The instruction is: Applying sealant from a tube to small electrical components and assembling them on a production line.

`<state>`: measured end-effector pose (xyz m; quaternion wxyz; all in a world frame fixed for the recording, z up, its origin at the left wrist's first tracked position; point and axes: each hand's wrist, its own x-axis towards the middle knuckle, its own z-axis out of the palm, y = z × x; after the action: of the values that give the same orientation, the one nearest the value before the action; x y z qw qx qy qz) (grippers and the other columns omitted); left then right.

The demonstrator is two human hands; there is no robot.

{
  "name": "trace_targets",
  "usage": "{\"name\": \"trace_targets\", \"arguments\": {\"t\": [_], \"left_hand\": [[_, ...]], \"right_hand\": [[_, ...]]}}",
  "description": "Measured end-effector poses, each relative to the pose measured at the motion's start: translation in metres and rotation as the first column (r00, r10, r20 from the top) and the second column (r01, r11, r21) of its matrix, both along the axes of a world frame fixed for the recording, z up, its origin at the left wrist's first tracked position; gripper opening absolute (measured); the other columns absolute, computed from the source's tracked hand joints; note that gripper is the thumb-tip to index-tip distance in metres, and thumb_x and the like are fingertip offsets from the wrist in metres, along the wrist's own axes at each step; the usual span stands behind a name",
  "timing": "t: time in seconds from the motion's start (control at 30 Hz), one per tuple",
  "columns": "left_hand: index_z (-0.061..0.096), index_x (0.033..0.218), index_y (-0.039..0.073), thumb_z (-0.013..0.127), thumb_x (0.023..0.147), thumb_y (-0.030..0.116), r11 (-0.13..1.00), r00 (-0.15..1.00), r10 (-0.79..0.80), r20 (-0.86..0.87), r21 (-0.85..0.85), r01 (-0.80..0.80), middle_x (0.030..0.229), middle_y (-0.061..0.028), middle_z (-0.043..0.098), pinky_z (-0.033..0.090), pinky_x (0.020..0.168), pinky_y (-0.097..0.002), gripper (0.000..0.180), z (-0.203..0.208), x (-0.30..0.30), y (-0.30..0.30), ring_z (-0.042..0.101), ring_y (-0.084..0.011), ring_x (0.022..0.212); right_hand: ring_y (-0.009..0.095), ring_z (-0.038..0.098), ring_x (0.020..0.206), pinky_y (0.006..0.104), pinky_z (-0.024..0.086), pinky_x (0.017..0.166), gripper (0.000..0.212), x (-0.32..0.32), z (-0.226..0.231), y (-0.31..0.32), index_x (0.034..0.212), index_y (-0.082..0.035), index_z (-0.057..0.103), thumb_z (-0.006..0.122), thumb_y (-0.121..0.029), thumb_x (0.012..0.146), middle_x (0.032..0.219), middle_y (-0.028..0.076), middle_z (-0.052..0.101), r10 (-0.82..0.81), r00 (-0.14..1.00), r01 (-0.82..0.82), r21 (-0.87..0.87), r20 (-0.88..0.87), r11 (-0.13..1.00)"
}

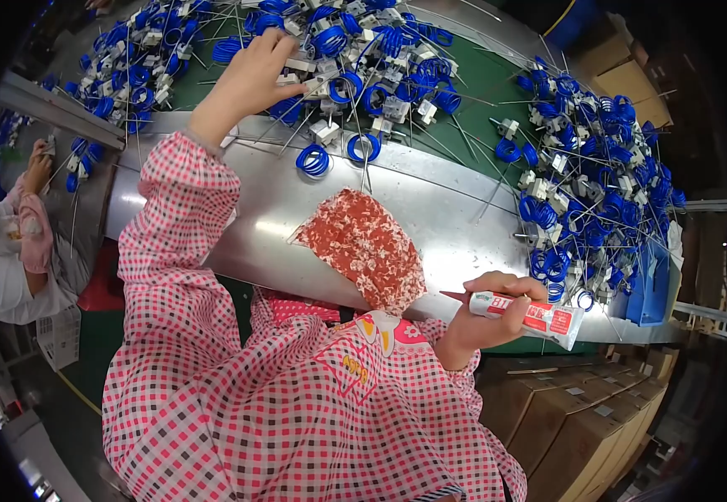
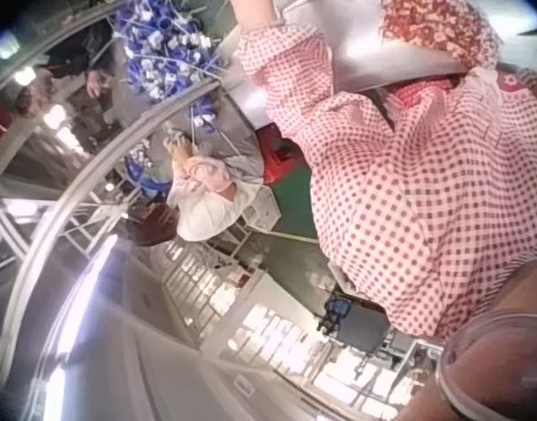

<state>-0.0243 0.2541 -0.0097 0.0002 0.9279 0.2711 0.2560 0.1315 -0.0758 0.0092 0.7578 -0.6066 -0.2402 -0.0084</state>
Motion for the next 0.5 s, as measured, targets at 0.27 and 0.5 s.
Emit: {"name": "trace_targets", "arguments": {"t": [0.27,0.5], "left_hand": [[0.051,0.099,0.007,0.065,0.063,0.011,0.927,0.933,0.192,-0.305,0.368,-0.071,0.105,-0.006,0.049,0.037,0.085,-0.0392,0.039,-0.016,-0.022,-0.016,0.043,-0.0233,0.107],[0.055,0.085,0.001,0.061,0.072,0.005,0.997,0.952,0.01,0.305,-0.073,0.013,0.079,-0.0066,0.059,0.045,0.069,-0.0287,0.014,0.03,-0.058,-0.034,0.059,-0.0212,0.075]], "right_hand": [[0.012,0.04,0.039,0.0225,0.033,0.042,0.028,-0.003,0.0,0.005,0.083,-0.007,0.038,0.034,-0.035,0.083,0.046,0.008,0.048,0.048,0.999,-0.047,0.074,-0.01,0.996],[0.012,0.038,0.037,0.0215,0.031,0.04,0.026,0.004,-0.003,0.001,0.081,-0.008,0.037,0.035,-0.034,0.084,0.046,0.007,0.048,0.02,0.999,-0.016,0.098,-0.046,0.995]]}}
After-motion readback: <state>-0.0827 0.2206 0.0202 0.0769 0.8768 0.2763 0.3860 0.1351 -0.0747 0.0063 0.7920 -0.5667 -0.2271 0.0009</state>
